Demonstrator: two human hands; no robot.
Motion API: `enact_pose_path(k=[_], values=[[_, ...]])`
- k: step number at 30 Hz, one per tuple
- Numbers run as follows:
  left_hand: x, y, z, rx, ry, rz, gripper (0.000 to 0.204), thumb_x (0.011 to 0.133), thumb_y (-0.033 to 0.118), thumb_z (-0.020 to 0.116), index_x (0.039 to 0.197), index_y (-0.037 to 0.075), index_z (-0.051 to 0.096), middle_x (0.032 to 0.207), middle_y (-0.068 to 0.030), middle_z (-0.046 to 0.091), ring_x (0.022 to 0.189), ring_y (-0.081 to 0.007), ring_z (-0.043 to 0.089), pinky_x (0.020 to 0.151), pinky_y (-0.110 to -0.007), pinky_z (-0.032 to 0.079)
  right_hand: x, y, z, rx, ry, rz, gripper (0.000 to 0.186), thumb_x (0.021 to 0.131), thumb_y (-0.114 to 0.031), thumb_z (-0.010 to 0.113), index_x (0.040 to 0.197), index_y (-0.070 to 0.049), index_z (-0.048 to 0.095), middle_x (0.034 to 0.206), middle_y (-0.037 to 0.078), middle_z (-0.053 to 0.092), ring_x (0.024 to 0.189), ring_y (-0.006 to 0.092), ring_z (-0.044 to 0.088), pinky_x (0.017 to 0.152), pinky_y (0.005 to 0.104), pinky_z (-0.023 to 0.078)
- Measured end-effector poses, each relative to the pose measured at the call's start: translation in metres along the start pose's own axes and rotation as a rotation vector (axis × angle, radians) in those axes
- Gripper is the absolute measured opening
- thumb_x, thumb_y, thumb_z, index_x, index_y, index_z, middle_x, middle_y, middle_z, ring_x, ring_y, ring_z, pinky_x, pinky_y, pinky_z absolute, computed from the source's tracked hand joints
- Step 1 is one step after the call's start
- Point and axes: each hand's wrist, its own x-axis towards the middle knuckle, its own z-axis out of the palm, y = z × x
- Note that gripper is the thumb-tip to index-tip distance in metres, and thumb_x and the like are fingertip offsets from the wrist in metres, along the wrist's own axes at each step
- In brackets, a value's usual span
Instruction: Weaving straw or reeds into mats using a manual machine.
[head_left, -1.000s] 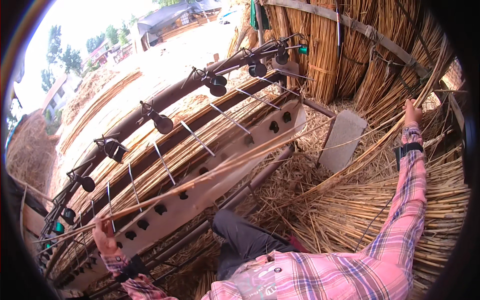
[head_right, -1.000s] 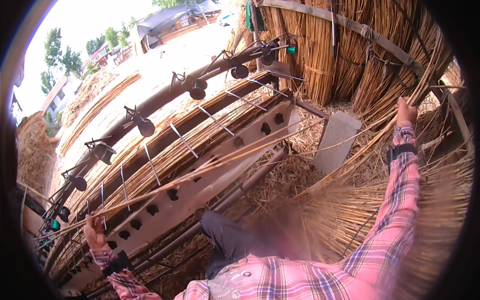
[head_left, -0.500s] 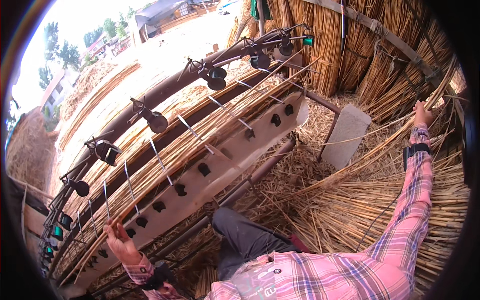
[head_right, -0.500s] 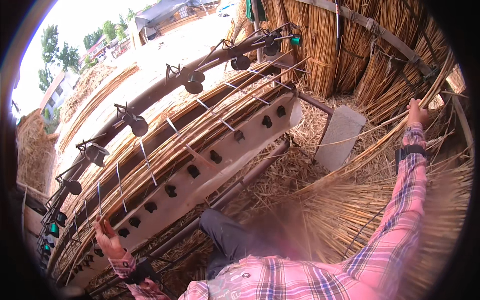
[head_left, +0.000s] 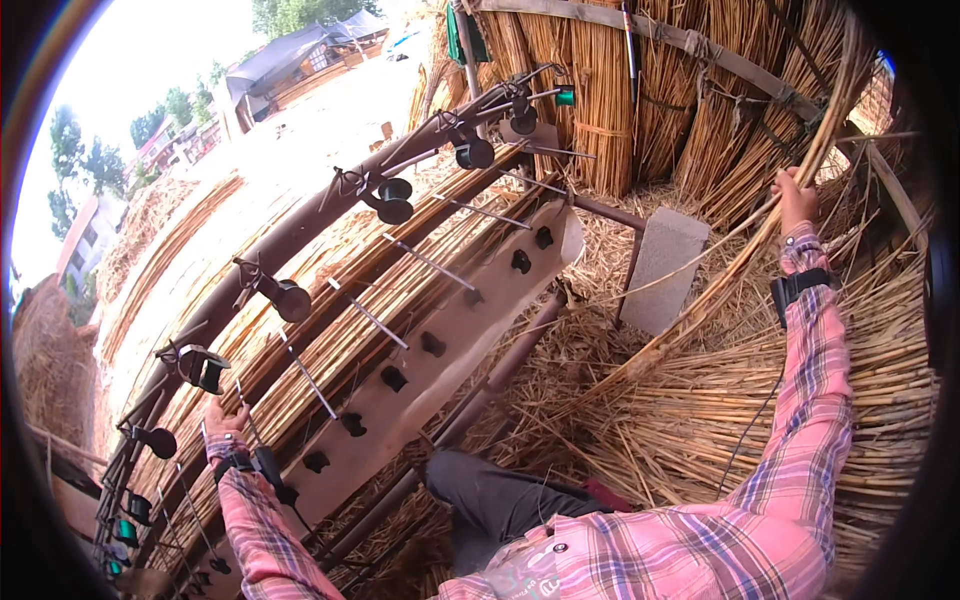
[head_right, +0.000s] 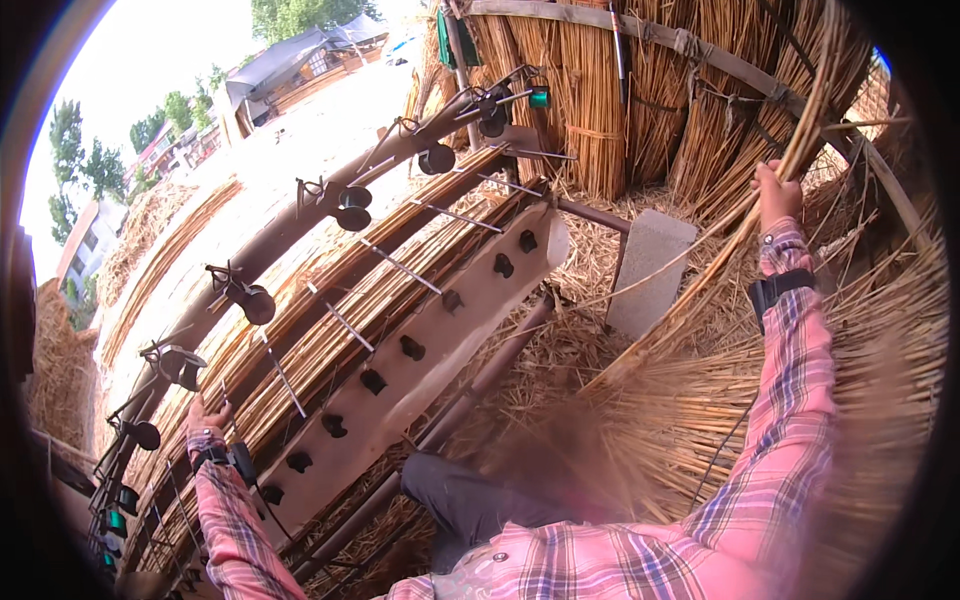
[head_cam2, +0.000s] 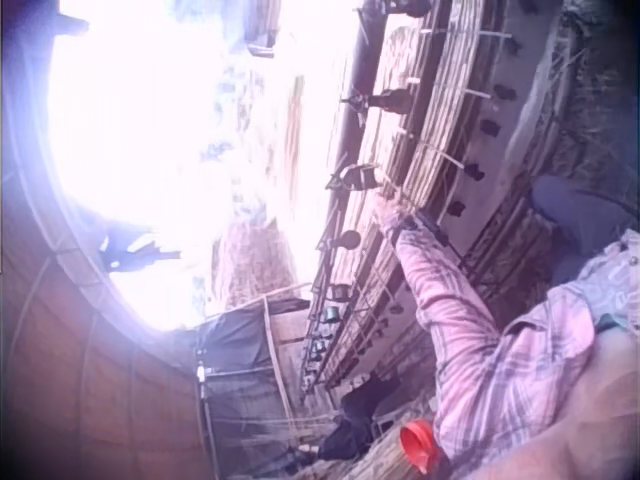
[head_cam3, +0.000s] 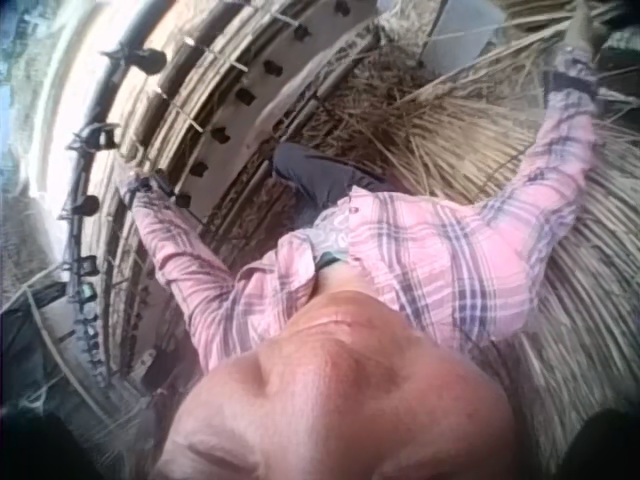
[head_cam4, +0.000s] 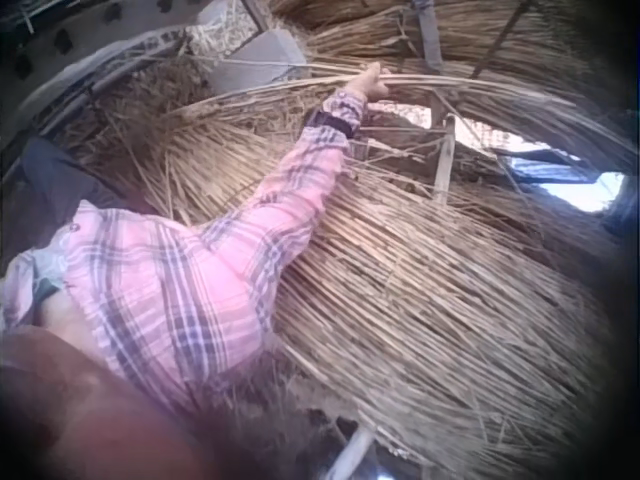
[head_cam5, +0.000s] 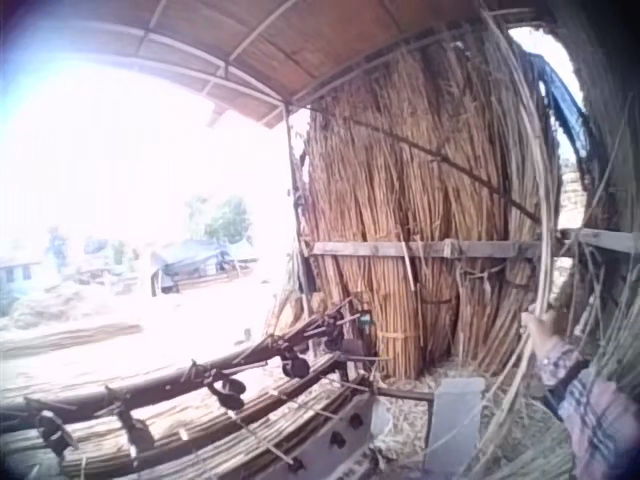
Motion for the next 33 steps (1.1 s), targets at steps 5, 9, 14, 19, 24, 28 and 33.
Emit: enact_pose_path(k=[5, 9, 14, 19, 24, 28, 33], values=[[-0.04, 0.062, 0.014, -1.18, 0.32, -0.734, 0.045, 0.087, 0.033, 0.055, 0.117, 0.001, 0.044, 0.092, -0.0097, 0.05, 0.084, -0.0179, 0.049, 0.076, -0.04, 0.047, -0.075, -0.063, 0.055, 0.27, -0.494, -0.083, 0.028, 0.079, -0.027, 0.07, 0.092, -0.007, 0.056, 0.075, 0.004, 0.061, 0.065, 0.0131, 0.061, 0.06, 0.0247, 0.055], [-0.135, 0.136, 0.026, -1.005, 0.618, -0.2, 0.028, 0.09, 0.007, 0.048, 0.117, 0.002, 0.047, 0.108, -0.0046, 0.05, 0.091, -0.0121, 0.049, 0.082, -0.025, 0.041, -0.161, -0.11, 0.091, 0.604, -0.849, -0.128, 0.043, 0.08, -0.036, 0.069, 0.103, -0.004, 0.053, 0.074, 0.002, 0.058, 0.069, 0.0102, 0.059, 0.061, 0.0243, 0.051], [-0.208, 0.241, -0.021, -1.071, 0.177, 0.337, 0.032, 0.091, 0.02, 0.056, 0.118, 0.005, 0.049, 0.113, -0.0051, 0.054, 0.103, -0.016, 0.052, 0.084, -0.027, 0.045, -0.268, -0.164, 0.123, 0.782, -1.28, -0.165, 0.043, 0.086, -0.039, 0.061, 0.105, -0.002, 0.052, 0.075, 0.001, 0.057, 0.066, 0.0077, 0.055, 0.06, 0.0233, 0.048], [-0.206, 0.314, -0.076, -1.017, -0.071, 0.647, 0.071, 0.087, 0.036, 0.06, 0.138, 0.0, 0.025, 0.136, -0.0186, 0.037, 0.126, -0.0293, 0.037, 0.105, -0.039, 0.029, -0.359, -0.205, 0.139, 0.769, -1.498, -0.308, 0.042, 0.086, -0.033, 0.062, 0.113, -0.002, 0.054, 0.072, 0.0, 0.055, 0.067, 0.0072, 0.052, 0.06, 0.0244, 0.046], [-0.21, 0.341, -0.067, -1.301, 0.061, 0.599, 0.04, 0.094, 0.022, 0.05, 0.125, 0.0, 0.037, 0.118, -0.0144, 0.05, 0.112, -0.0247, 0.052, 0.093, -0.034, 0.044, -0.411, -0.254, 0.132, 0.851, -1.747, -0.184, 0.054, 0.082, -0.027, 0.067, 0.123, 0.0, 0.046, 0.093, 0.005, 0.057, 0.086, 0.008, 0.053, 0.075, 0.0263, 0.046], [-0.207, 0.32, -0.061, -1.211, 0.198, 0.507, 0.023, 0.095, 0.017, 0.047, 0.112, 0.001, 0.047, 0.102, -0.009, 0.058, 0.097, -0.0162, 0.058, 0.076, -0.025, 0.047, -0.404, -0.299, 0.133, 0.941, -1.737, -0.408, 0.087, 0.076, -0.026, 0.074, 0.14, -0.001, 0.021, 0.128, 0.014, 0.044, 0.112, 0.0182, 0.048, 0.095, 0.0307, 0.041], [-0.209, 0.308, -0.053, -0.949, 0.379, 0.486, 0.022, 0.094, 0.013, 0.046, 0.112, 0.0, 0.046, 0.09, -0.0118, 0.061, 0.082, -0.0172, 0.063, 0.065, -0.027, 0.048, -0.38, -0.336, 0.143, 1.035, -1.798, -0.12, 0.096, 0.076, -0.028, 0.074, 0.142, -0.001, 0.011, 0.132, 0.022, 0.038, 0.115, 0.0291, 0.046, 0.094, 0.0375, 0.043]])
